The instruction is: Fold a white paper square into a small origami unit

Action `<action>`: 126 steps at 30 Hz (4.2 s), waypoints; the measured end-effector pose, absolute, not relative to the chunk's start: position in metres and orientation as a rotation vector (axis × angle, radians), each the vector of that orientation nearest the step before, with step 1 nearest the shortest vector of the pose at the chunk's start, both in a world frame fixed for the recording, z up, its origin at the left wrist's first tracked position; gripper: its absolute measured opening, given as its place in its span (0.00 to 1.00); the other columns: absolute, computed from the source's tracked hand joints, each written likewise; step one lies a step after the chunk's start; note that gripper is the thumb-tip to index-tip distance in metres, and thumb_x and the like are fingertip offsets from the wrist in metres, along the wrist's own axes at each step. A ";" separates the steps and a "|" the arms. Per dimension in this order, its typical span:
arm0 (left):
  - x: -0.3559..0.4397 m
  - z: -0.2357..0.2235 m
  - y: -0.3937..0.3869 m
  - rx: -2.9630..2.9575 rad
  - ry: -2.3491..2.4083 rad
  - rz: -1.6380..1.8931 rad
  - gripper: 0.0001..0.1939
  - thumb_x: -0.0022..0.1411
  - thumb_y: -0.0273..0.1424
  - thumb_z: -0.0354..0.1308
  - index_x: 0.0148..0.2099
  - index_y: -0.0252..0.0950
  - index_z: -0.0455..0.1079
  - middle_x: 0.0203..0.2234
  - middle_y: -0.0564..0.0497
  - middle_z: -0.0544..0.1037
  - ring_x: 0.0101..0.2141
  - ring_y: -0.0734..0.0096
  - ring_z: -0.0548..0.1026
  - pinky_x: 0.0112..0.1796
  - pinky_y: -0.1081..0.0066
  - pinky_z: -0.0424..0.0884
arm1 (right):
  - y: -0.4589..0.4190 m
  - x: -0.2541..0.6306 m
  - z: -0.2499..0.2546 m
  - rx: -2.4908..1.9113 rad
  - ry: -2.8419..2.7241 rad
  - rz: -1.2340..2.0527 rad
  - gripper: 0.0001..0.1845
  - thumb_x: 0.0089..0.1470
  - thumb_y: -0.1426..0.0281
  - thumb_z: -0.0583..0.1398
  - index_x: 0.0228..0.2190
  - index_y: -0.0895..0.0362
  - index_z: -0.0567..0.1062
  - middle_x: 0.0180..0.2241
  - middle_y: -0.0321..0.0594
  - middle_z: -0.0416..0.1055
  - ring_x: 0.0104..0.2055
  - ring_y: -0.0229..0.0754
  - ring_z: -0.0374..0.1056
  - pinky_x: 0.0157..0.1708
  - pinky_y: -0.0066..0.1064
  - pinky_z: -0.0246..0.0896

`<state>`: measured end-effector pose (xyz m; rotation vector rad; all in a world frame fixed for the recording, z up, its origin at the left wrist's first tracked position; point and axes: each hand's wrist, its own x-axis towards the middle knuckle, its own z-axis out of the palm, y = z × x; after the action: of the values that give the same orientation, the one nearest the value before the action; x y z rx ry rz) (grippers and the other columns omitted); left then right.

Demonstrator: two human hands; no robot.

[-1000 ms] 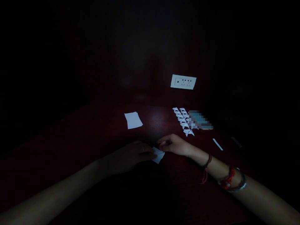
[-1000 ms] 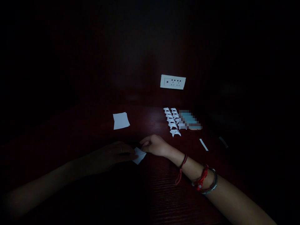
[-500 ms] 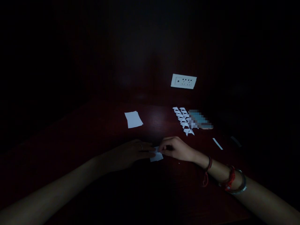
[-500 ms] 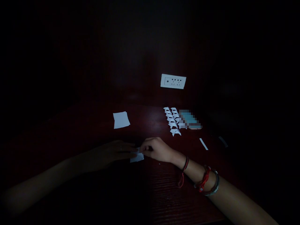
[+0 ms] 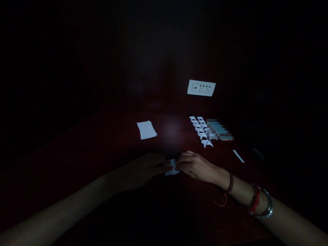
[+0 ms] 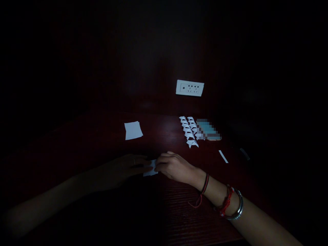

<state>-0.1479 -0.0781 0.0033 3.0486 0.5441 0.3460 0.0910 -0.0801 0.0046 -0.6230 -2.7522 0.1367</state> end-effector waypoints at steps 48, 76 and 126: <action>-0.144 -0.001 -0.090 2.836 0.596 0.374 0.30 0.51 0.13 0.44 0.55 0.39 0.52 0.53 0.48 0.56 0.51 0.68 0.57 0.48 0.64 0.59 | -0.083 0.097 0.010 -0.684 -2.644 0.372 0.13 0.52 0.68 0.53 0.39 0.59 0.71 0.36 0.41 0.67 0.39 0.37 0.62 0.41 0.29 0.58; -0.136 0.013 -0.097 2.886 0.757 0.222 0.31 0.51 0.14 0.46 0.56 0.40 0.52 0.53 0.51 0.59 0.50 0.65 0.58 0.49 0.64 0.57 | -0.083 0.077 0.007 -1.092 -2.331 0.436 0.05 0.42 0.78 0.56 0.19 0.60 0.64 0.22 0.32 0.59 0.24 0.30 0.55 0.24 0.22 0.48; -0.146 0.011 -0.095 3.082 0.637 0.392 0.27 0.54 0.16 0.46 0.54 0.42 0.55 0.54 0.48 0.56 0.54 0.60 0.51 0.49 0.59 0.51 | -0.077 0.086 0.004 -1.079 -2.260 0.589 0.11 0.47 0.75 0.55 0.35 0.60 0.73 0.31 0.39 0.69 0.30 0.34 0.63 0.31 0.26 0.58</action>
<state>-0.1462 -0.0947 0.0115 3.0823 0.6368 0.3919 0.0860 -0.0766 0.0043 -1.0791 -2.2598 0.5892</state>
